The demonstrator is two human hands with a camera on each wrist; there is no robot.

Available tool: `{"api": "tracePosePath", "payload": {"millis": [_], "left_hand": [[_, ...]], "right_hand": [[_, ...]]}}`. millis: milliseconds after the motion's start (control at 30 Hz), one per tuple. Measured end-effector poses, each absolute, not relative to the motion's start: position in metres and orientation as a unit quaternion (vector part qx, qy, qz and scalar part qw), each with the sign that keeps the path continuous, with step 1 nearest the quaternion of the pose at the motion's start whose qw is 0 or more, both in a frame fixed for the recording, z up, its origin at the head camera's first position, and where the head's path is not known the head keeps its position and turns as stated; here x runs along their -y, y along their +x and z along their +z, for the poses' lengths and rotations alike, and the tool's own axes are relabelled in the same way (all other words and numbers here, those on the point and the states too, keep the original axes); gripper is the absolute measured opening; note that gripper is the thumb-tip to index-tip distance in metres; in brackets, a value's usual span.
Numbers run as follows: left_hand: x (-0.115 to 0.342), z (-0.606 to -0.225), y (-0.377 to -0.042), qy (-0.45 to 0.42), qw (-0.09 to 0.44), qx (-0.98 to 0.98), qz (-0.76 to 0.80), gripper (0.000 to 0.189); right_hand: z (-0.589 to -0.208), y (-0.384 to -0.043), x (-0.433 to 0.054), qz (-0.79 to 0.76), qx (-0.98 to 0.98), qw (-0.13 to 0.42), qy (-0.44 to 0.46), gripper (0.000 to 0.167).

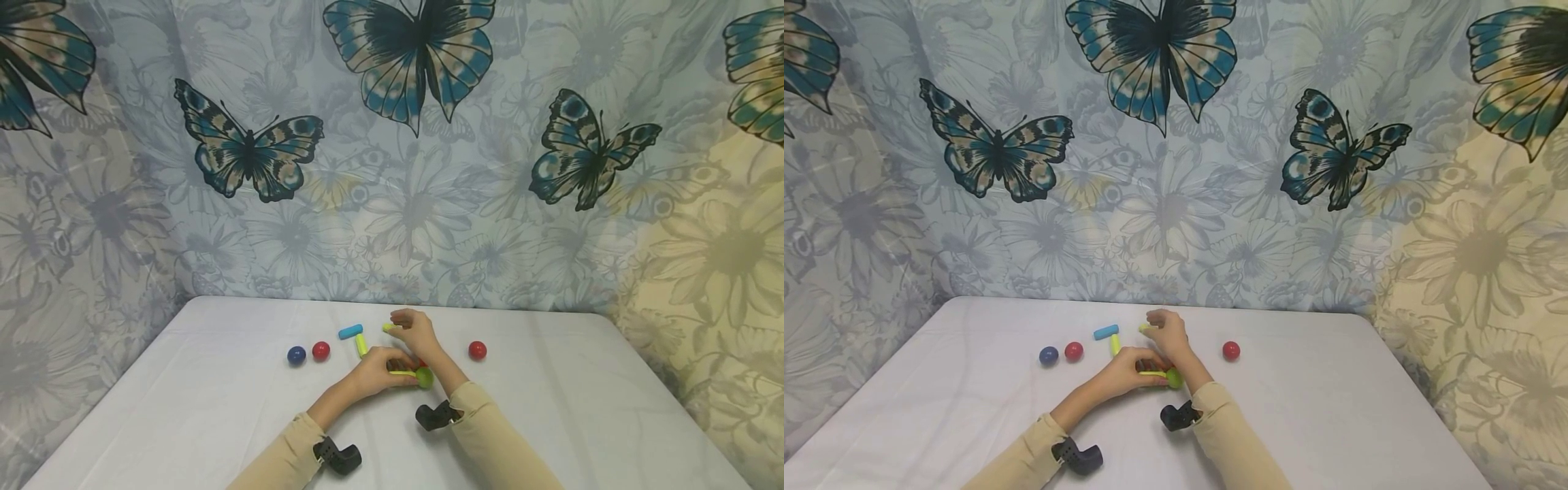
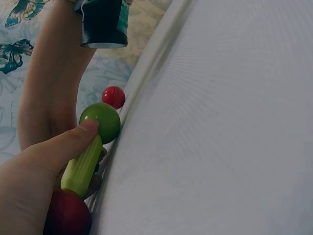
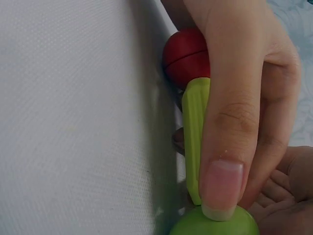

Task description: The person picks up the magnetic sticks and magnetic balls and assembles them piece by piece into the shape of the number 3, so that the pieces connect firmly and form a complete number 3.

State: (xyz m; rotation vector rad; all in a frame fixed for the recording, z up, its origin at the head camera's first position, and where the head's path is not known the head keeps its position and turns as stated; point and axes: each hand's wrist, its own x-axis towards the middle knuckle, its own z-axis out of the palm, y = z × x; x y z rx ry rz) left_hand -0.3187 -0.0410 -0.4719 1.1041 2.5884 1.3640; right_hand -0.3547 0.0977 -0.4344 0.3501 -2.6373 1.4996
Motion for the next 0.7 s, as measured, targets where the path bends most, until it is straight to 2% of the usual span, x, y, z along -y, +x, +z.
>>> {"api": "tracePosePath", "payload": {"millis": [300, 700], "left_hand": [[0.0411, -0.4732, -0.3189, 0.355, 0.009, -0.823, 0.443, 0.024], [0.0405, -0.4742, -0.3188, 0.353, 0.008, -0.821, 0.449, 0.023]], "right_hand": [[-0.4364, -0.3515, -0.0963, 0.469, 0.873, 0.048, 0.124, 0.031], [-0.4431, -0.3529, -0.0985, 0.465, 0.878, 0.044, 0.105, 0.037]]}}
